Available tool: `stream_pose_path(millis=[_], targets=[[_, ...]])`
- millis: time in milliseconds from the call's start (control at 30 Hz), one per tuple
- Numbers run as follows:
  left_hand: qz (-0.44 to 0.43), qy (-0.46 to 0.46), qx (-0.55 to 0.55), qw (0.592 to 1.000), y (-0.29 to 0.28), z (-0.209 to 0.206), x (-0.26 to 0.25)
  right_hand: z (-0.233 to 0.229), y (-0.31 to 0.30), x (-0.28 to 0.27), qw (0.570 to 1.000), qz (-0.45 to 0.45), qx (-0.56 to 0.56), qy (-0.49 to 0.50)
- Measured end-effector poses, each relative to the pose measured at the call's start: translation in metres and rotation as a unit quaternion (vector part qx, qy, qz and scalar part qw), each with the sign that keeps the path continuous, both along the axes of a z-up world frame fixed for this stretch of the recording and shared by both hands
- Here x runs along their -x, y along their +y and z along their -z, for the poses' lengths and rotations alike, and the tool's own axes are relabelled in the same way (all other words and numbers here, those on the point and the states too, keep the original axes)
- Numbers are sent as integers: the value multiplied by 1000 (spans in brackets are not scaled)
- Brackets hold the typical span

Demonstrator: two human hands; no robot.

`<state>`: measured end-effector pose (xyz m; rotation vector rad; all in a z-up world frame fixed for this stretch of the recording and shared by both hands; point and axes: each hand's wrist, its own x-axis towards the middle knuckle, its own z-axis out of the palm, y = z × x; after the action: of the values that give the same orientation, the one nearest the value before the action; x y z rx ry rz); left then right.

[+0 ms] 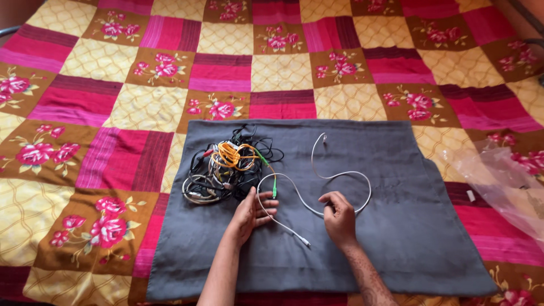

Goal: The person unties a plastic bag on a bed, removes a large bundle of tangled black cables, and then pulls out and coils a separate orange and white charging cable.

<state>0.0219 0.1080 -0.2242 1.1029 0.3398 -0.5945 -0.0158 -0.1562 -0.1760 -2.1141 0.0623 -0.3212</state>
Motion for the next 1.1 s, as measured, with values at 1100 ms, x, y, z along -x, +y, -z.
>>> stream_pose_path(millis=[1100], targets=[[-15,-290,-15,957,-100,-44,6,-67,5,9,989,-41,-12,-143]])
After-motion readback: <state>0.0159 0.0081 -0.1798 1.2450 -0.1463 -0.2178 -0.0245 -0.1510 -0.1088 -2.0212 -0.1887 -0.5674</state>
